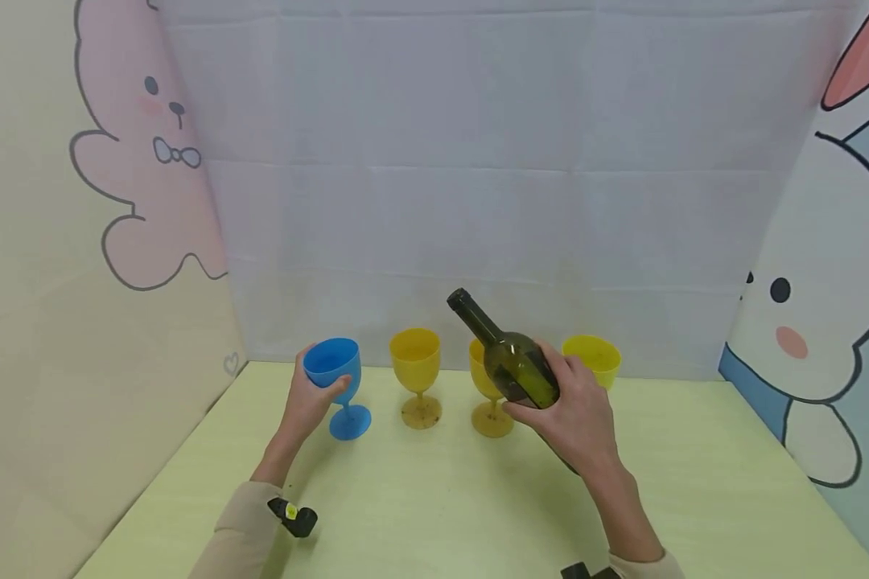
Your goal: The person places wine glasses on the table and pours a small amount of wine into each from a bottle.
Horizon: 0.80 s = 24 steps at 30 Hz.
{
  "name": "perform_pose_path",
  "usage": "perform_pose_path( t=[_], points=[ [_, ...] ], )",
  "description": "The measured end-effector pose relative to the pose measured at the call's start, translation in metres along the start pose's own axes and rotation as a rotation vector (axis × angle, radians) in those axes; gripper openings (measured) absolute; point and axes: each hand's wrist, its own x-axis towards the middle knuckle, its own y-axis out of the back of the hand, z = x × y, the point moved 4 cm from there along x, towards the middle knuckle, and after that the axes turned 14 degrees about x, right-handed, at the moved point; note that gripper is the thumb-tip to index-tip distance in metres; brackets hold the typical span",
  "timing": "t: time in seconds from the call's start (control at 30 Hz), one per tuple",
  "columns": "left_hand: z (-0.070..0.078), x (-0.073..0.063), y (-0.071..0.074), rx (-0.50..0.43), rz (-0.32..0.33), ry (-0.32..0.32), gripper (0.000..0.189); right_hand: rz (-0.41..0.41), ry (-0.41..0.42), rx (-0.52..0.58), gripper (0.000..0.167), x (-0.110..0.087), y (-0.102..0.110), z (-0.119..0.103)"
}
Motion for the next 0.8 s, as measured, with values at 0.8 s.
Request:
perform_pose_path(
  t=[0.8],
  points=[
    [-0.0035,0.004,-0.0014,-0.008,-0.018,0.004,0.087,-0.014,-0.012,0.011,0.093,0.0014,0.0016,0.002]
  ],
)
